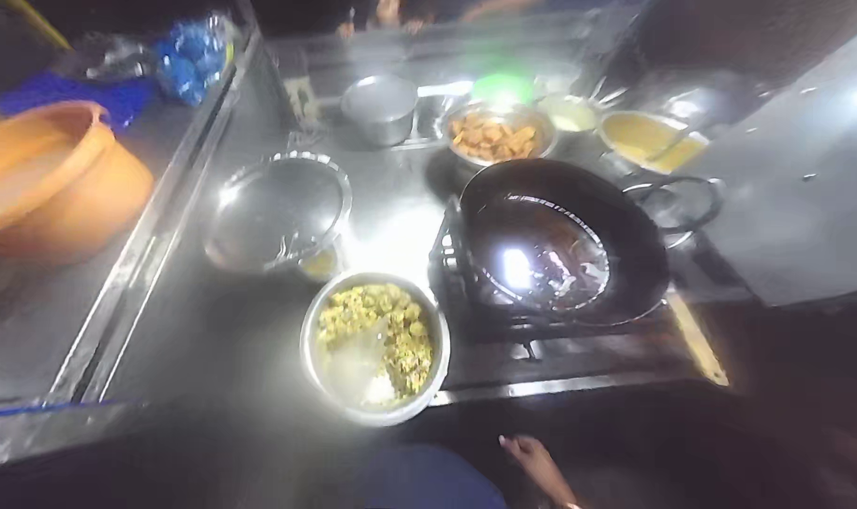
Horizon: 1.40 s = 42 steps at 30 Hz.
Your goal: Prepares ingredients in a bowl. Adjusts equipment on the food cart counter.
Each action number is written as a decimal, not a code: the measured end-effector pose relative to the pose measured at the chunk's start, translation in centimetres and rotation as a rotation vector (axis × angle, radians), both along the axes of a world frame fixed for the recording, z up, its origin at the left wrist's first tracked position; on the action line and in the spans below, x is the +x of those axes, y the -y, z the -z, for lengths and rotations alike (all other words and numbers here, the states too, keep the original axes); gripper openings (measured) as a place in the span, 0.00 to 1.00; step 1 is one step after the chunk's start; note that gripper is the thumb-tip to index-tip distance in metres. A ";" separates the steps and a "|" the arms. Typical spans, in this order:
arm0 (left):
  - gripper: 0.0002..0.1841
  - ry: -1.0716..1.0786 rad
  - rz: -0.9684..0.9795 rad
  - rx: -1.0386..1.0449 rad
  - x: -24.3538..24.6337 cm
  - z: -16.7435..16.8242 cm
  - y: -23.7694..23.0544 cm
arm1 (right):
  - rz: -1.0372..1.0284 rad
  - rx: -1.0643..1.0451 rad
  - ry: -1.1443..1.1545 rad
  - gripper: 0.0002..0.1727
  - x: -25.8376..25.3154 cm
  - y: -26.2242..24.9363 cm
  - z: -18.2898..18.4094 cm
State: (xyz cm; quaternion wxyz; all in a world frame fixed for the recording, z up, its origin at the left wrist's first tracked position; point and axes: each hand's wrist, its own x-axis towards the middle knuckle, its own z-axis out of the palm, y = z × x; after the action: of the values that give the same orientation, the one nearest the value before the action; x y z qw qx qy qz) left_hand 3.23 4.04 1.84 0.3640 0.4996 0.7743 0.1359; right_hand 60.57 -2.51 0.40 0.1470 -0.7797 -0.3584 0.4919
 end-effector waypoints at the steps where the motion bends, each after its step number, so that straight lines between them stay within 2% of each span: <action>1: 0.20 0.015 -0.059 0.187 0.5 0.1 -0.2 | -0.020 0.093 0.018 0.24 -0.8 -1.1 -1.9; 3: 0.16 0.061 -0.168 0.265 2.5 -4.4 -3.3 | -0.082 0.400 -0.015 0.25 -3.2 -3.9 -6.3; 5: 0.15 0.123 -0.235 0.334 5.0 -9.6 -5.8 | -0.147 0.684 -0.228 0.25 -5.6 -6.2 -10.5; 7: 0.17 0.105 -0.207 0.701 6.4 -10.4 -7.3 | -0.287 0.824 -0.444 0.21 -8.3 -9.0 -14.2; 8: 0.18 0.119 -0.192 0.816 7.2 -11.5 -8.3 | -0.365 0.839 -0.507 0.19 -9.7 -10.6 -15.7; 10: 0.21 0.168 -0.124 0.892 8.7 -14.5 -9.8 | -0.466 0.771 -0.480 0.15 -12.9 -14.2 -17.8; 12: 0.26 0.237 0.025 1.067 8.5 -13.3 -11.1 | -0.547 0.583 -0.296 0.15 -16.2 -17.9 -18.7; 13: 0.26 0.282 0.103 1.108 8.5 -13.0 -11.8 | -0.597 0.472 -0.179 0.19 -17.9 -19.7 -18.8; 16: 0.21 0.514 0.252 0.980 10.0 -14.7 -12.9 | -0.733 0.163 0.065 0.36 -22.2 -23.4 -17.4; 18: 0.19 0.718 0.327 0.817 10.8 -15.5 -13.2 | -0.785 0.061 0.101 0.44 -23.7 -24.5 -16.2; 19: 0.21 0.812 0.344 0.772 11.0 -15.5 -13.3 | -0.785 0.064 0.082 0.45 -23.9 -24.8 -15.9; 21: 0.28 0.952 0.345 0.806 10.9 -15.0 -13.2 | -0.683 0.138 0.000 0.41 -23.5 -24.7 -15.8; 23: 0.33 1.055 0.236 0.872 10.6 -14.8 -13.0 | -0.511 0.271 -0.127 0.34 -22.2 -24.2 -17.1; 25: 0.35 1.088 0.123 0.844 10.2 -14.9 -13.3 | -0.297 0.444 -0.288 0.26 -20.8 -23.5 -18.9; 27: 0.41 1.045 0.041 0.734 10.0 -15.1 -14.0 | -0.052 0.561 -0.506 0.22 -19.5 -22.9 -20.5; 29: 0.46 0.933 0.060 0.555 10.1 -16.1 -14.9 | 0.198 0.635 -0.746 0.23 -19.0 -22.4 -21.4; 31: 0.46 0.903 0.106 0.349 10.4 -17.0 -15.5 | 0.353 0.694 -0.917 0.25 -19.2 -22.0 -22.0; 33: 0.39 0.990 0.134 0.224 10.8 -18.0 -16.2 | 0.393 0.734 -0.987 0.23 -19.7 -21.8 -22.7; 35: 0.29 1.059 0.081 0.168 11.0 -18.8 -16.8 | 0.313 0.761 -0.907 0.21 -20.3 -21.6 -22.3; 36: 0.26 1.049 0.062 0.147 10.8 -19.0 -17.1 | 0.225 0.761 -0.795 0.19 -20.6 -21.4 -21.6; 37: 0.22 1.008 0.055 0.150 10.5 -18.9 -17.5 | 0.101 0.725 -0.643 0.16 -20.7 -21.2 -20.9; 39: 0.12 0.958 0.035 0.213 9.7 -18.5 -18.1 | -0.281 0.484 -0.301 0.16 -20.3 -20.9 -19.7; 41: 0.13 1.008 -0.036 0.261 8.8 -18.9 -18.5 | -0.573 0.264 -0.082 0.24 -20.1 -21.4 -18.6; 42: 0.15 1.042 -0.100 0.273 8.3 -19.1 -18.6 | -0.615 0.220 -0.022 0.26 -20.0 -21.6 -18.2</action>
State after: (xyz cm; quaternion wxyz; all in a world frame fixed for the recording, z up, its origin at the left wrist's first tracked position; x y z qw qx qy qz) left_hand 11.55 22.64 20.95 0.6246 0.3713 0.4893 0.4822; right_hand 40.53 19.10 18.65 0.0787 -0.6091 -0.6265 0.4799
